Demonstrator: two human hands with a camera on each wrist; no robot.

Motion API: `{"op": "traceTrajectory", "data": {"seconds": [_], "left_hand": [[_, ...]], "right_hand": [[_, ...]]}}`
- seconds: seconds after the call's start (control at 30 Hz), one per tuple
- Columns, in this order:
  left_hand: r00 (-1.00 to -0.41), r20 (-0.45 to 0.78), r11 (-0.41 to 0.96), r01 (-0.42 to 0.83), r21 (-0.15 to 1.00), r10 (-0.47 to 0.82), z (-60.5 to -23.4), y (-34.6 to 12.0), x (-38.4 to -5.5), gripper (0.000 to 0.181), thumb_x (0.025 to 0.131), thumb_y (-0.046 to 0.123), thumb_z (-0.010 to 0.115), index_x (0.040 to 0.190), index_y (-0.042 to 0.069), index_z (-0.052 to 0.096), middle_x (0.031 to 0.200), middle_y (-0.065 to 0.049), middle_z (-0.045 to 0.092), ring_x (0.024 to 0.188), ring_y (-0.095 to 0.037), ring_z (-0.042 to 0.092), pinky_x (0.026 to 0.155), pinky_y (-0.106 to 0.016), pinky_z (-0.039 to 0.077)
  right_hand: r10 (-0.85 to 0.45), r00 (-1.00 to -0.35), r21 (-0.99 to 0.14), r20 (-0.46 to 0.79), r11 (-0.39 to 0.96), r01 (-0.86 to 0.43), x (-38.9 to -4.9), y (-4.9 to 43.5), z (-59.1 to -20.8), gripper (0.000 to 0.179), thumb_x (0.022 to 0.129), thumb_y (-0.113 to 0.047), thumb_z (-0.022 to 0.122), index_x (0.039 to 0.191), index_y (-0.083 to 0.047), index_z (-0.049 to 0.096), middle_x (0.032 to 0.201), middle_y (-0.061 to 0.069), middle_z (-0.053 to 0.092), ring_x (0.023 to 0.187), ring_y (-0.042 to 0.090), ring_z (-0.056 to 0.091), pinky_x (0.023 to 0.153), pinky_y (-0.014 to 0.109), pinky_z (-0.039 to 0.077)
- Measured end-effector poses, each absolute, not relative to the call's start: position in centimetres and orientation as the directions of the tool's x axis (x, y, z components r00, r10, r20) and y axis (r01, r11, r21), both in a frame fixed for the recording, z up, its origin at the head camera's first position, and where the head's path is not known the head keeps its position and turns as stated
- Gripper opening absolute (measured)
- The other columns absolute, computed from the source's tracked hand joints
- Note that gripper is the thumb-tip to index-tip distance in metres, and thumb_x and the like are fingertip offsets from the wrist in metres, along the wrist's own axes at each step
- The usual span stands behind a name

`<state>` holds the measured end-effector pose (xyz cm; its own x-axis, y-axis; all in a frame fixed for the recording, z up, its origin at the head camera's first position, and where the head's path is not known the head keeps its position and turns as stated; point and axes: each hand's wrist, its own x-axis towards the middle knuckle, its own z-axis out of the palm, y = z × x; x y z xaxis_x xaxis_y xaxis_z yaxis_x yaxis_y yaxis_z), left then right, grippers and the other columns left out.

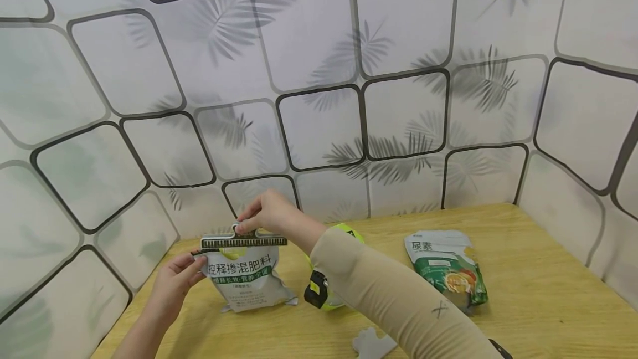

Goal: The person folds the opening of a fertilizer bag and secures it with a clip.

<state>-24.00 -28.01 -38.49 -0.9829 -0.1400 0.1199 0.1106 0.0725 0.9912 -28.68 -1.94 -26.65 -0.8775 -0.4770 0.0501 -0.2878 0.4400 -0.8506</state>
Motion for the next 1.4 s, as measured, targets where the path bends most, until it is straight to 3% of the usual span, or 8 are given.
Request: {"op": "traceTrajectory", "data": {"seconds": [0.2,0.6,0.93,1.23,1.4], "left_hand": [[-0.983,0.115,0.073,0.105,0.992,-0.140,-38.4,-27.9,-23.9,0.035,0.105,0.002,0.063,0.084,0.027,0.077,0.091,0.018,0.075,0.086,0.001,0.072,0.081,-0.019,0.065],[-0.981,0.154,0.068,0.146,0.987,-0.120,-38.6,-28.0,-23.9,0.029,0.105,0.002,0.064,0.085,0.018,0.078,0.093,0.018,0.075,0.088,0.000,0.072,0.081,-0.020,0.065],[-0.980,0.151,0.066,0.144,0.987,-0.126,-38.7,-28.1,-23.8,0.032,0.105,0.002,0.064,0.085,0.022,0.078,0.093,0.019,0.075,0.088,0.001,0.071,0.080,-0.020,0.065],[-0.981,0.136,0.061,0.129,0.990,-0.134,-38.7,-28.1,-23.7,0.030,0.105,0.000,0.064,0.081,0.014,0.075,0.098,0.021,0.074,0.093,0.002,0.071,0.081,-0.020,0.065],[-0.982,0.131,0.069,0.122,0.990,-0.138,-38.6,-28.1,-23.8,0.030,0.105,0.003,0.064,0.084,0.019,0.078,0.098,0.021,0.073,0.094,0.002,0.070,0.083,-0.019,0.064]], "right_hand": [[-0.470,-0.880,-0.844,0.069,0.443,-0.303,-28.7,-2.3,-26.0,0.014,0.091,-0.018,0.087,0.103,-0.011,0.085,0.099,0.004,0.083,0.097,0.015,0.073,0.093,0.034,0.062],[-0.494,-0.850,-0.721,0.184,0.520,-0.458,-28.4,-3.5,-26.0,0.008,0.088,-0.016,0.089,0.093,-0.012,0.085,0.092,0.003,0.083,0.082,0.010,0.072,0.072,0.022,0.057],[-0.476,-0.853,-0.689,0.214,0.545,-0.477,-27.9,-4.1,-26.3,0.006,0.088,-0.016,0.089,0.091,-0.012,0.085,0.090,0.001,0.083,0.084,0.012,0.071,0.073,0.023,0.057],[-0.468,-0.851,-0.660,0.236,0.565,-0.494,-27.9,-4.5,-27.2,0.004,0.089,-0.016,0.088,0.088,-0.014,0.085,0.087,-0.001,0.081,0.082,0.013,0.072,0.074,0.026,0.060],[-0.457,-0.851,-0.662,0.257,0.559,-0.500,-28.1,-4.7,-27.5,0.004,0.089,-0.016,0.088,0.089,-0.014,0.085,0.087,-0.001,0.081,0.082,0.013,0.071,0.073,0.025,0.059]]}}
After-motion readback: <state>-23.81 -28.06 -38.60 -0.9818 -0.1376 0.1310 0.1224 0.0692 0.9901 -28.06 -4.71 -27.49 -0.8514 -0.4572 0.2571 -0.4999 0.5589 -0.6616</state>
